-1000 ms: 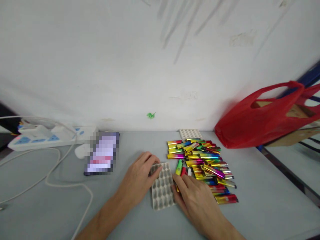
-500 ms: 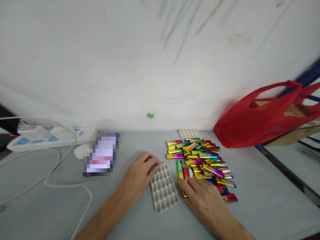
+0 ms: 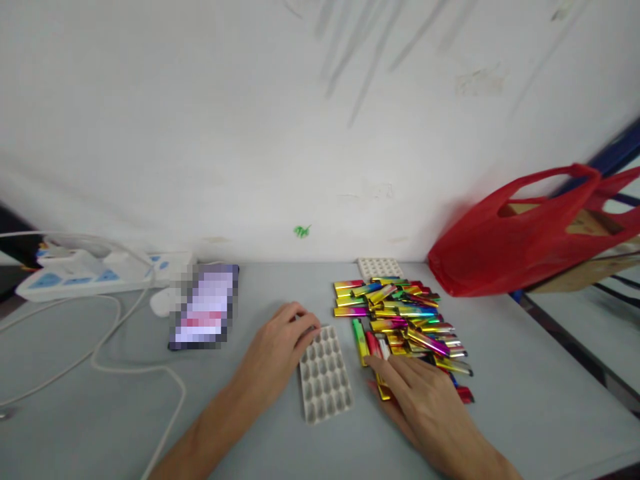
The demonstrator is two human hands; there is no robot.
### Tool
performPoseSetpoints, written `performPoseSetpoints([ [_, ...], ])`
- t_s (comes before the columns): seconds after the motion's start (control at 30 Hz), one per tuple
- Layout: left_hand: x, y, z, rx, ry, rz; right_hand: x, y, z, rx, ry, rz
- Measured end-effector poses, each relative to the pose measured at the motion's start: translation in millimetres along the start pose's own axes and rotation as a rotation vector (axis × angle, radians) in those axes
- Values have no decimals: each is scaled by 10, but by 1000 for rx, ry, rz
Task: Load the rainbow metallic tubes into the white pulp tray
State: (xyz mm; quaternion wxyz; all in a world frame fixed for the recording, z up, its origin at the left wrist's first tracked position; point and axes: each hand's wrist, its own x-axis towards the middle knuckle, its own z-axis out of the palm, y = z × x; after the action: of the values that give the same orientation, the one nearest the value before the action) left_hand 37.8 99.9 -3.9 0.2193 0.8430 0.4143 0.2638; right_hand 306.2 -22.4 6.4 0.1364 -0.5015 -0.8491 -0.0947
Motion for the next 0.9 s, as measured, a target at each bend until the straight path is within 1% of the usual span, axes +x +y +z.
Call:
performPoseSetpoints([
  [0.17,0,7,-3,-11,-4,-8,-173,82,-137,27,14,41],
  [0.3,1,1,-8,-15,-3,-12,-266,158,-145,25,-19,57],
  [0.5,7,11,-27,-19,-3,-10,-227,236,-73,-64,5,55],
  [0.63,13,14,-31,-19,-6,-15,-213,263,-70,-80,26,57],
  [0.8,14,5,-18,-20,-10,-21,-229,192,-123,-54,15,82],
  [0.9,12,1,-14,-18,-16,-23,-198,130,-114,-54,5,64],
])
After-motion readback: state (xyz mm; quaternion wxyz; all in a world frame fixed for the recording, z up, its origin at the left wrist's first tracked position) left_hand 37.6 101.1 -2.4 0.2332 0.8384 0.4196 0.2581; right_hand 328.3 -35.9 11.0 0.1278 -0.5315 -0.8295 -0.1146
